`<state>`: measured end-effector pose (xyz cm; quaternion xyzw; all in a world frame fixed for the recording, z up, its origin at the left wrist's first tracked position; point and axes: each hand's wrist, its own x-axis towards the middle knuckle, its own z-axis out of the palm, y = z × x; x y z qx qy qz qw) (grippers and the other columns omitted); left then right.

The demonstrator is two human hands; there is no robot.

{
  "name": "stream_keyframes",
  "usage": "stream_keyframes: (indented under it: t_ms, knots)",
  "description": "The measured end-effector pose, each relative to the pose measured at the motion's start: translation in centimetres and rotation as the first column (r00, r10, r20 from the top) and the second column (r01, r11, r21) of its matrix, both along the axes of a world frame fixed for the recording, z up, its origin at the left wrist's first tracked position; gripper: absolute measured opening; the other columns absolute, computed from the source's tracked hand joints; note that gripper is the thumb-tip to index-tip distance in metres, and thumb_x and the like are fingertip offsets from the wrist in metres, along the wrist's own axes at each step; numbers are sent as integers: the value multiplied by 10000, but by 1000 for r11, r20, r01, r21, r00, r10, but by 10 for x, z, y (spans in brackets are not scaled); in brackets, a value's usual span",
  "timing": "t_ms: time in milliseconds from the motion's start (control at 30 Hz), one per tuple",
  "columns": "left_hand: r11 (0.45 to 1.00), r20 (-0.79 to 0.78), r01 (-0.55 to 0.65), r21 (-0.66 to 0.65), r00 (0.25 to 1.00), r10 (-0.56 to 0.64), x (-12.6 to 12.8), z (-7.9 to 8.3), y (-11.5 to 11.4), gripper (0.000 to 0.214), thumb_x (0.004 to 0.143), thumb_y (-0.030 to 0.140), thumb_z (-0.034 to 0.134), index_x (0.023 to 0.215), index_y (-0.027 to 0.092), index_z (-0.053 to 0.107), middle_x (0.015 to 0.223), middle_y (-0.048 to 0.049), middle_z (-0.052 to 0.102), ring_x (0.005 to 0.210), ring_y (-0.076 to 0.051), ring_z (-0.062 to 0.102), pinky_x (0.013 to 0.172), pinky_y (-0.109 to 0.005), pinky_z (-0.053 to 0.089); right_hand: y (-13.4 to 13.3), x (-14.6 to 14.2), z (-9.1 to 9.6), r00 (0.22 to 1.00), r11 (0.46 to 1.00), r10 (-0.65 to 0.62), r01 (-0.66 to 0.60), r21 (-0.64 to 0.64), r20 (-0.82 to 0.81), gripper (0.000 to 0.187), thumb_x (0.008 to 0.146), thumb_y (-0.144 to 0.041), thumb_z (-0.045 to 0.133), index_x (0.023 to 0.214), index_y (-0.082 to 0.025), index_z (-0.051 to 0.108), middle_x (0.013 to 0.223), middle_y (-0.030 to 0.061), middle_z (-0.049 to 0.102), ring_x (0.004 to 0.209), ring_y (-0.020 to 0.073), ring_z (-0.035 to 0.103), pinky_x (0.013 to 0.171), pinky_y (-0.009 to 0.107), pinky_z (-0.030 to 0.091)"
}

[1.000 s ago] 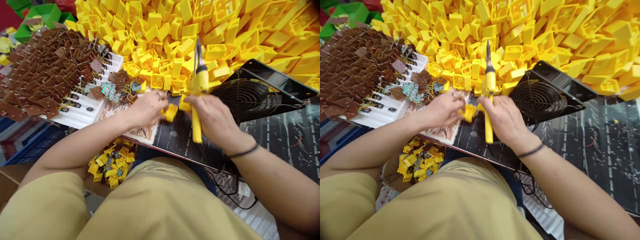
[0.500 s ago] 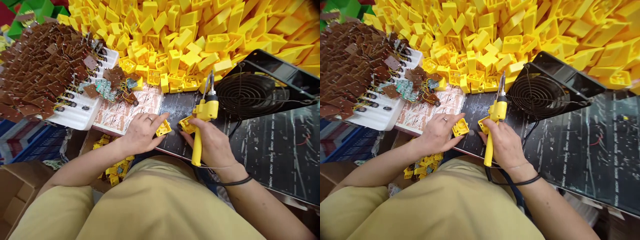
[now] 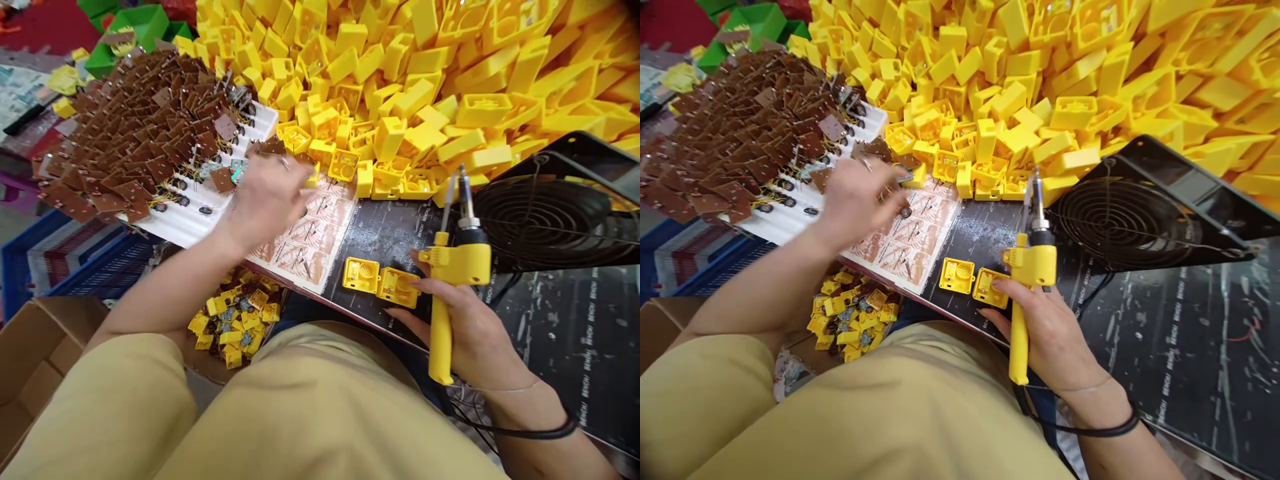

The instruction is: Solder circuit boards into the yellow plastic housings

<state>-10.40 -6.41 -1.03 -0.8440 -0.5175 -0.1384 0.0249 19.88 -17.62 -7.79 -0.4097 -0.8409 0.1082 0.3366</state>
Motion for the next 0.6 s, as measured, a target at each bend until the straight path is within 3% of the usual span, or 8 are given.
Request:
stream_keyframes:
  t_ms: [67, 133, 200, 267, 333, 500, 533, 600]
  knots:
    - [989, -63, -148, -20, 987, 146, -21, 13, 32, 394, 963, 466, 446, 1189, 213, 645, 1065, -39, 698, 1066, -248, 579, 997, -487, 383, -1, -1, 1, 999, 999, -39, 40, 13, -33, 567, 808, -210, 759, 1295, -222, 468, 1238, 126, 625, 1087, 296, 649, 882, 464, 578]
    - [983, -90, -155, -102, 985, 146, -31, 17, 59, 379, 925, 419, 507, 1197, 204, 662, 1111, -53, 691, 1076, -260, 575, 979, -481, 411, 0, -4, 2, 997, 998, -61, 62, 24, -50, 592, 800, -207, 767, 1306, -218, 460, 1256, 138, 619, 1067, 295, 660, 861, 452, 583]
    - [981, -5, -96, -169, 995, 97, -31, 13, 76, 317, 880, 380, 569, 1108, 208, 707, 1123, -44, 699, 1068, -253, 582, 962, -459, 439, 3, -8, 3, 998, 999, -41, 42, 26, -41, 594, 791, -239, 781, 1294, -224, 465, 1294, 145, 599, 1127, 313, 635, 894, 468, 573]
    - [975, 187, -31, -218, 980, 73, -24, 8, 82, 254, 866, 389, 599, 1000, 215, 726, 1053, -8, 725, 1018, -214, 593, 942, -432, 465, 7, -11, 5, 1000, 1000, 8, -8, 25, -6, 586, 794, -275, 782, 1285, -236, 465, 1268, 130, 616, 1184, 324, 604, 937, 493, 553]
    - [962, 417, 35, -269, 905, 83, -16, 8, 79, 269, 866, 428, 610, 950, 200, 727, 923, 13, 735, 921, -172, 610, 873, -401, 507, 12, -14, 8, 998, 998, 46, -47, 40, 39, 563, 807, -288, 772, 1276, -239, 466, 1154, 97, 666, 1161, 307, 620, 938, 483, 550]
    - [924, 819, 251, -287, 565, 101, 4, 35, 70, 185, 885, 299, 609, 888, 146, 713, 787, 28, 697, 774, -106, 679, 765, -316, 560, 23, -32, 14, 989, 990, 114, -121, 71, 97, 417, 873, -263, 698, 1224, -218, 477, 1046, 75, 690, 995, 241, 680, 892, 422, 563]
    - [920, 832, 255, -297, 542, 119, 7, 42, 73, 201, 915, 299, 578, 930, 141, 701, 807, 17, 701, 779, -110, 689, 748, -310, 567, 24, -37, 15, 987, 989, 124, -132, 68, 103, 386, 885, -248, 679, 1214, -217, 479, 1059, 77, 688, 976, 230, 683, 876, 406, 568]
    - [929, 787, 199, -312, 601, 135, 10, 58, 82, 295, 964, 385, 519, 1028, 142, 674, 845, -18, 706, 816, -149, 709, 698, -314, 577, 24, -42, 14, 990, 991, 103, -111, 75, 100, 358, 893, -210, 661, 1203, -223, 483, 1080, 79, 685, 958, 218, 686, 829, 372, 575]
